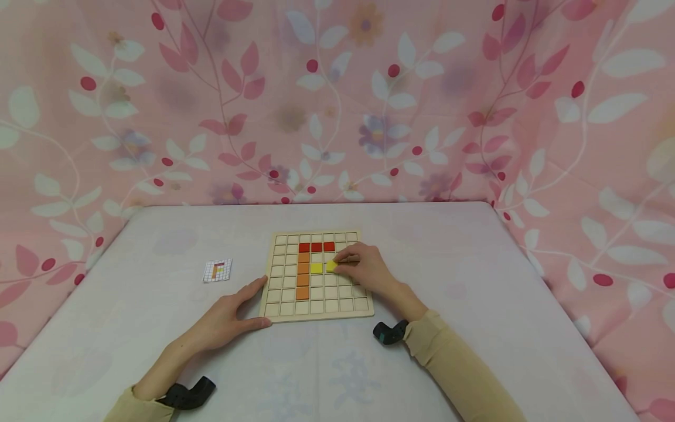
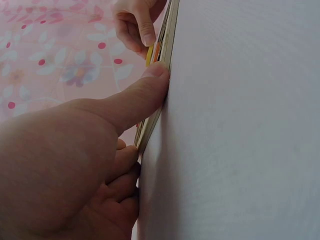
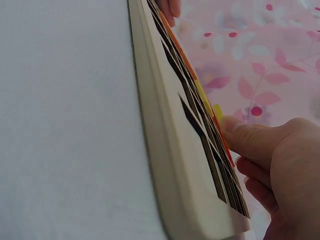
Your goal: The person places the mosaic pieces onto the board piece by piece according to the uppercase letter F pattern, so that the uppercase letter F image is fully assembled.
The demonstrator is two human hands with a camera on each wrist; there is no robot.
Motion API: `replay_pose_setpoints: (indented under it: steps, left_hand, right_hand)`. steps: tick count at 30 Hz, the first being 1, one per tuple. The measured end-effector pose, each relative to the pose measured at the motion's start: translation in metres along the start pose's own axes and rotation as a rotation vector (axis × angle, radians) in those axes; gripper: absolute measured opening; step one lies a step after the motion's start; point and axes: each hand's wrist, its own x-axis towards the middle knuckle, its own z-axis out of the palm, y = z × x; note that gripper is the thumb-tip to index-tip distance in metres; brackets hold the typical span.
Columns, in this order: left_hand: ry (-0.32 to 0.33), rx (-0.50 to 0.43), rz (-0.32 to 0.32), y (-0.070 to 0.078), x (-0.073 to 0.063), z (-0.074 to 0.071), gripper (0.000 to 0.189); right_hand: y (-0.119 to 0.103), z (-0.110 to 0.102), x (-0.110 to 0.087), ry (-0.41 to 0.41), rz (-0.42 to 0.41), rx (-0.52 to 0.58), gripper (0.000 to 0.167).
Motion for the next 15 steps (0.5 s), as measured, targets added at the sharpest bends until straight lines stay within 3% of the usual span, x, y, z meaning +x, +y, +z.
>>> replay_pose_setpoints:
  steps: [15]
  left_hand:
    - [-0.015, -0.013, -0.006, 0.0011, 0.0003, -0.0006, 0.097]
  right_hand:
    - [0.0047, 0.0075, 0.0007, 0.004, -0.08, 0.002, 0.021]
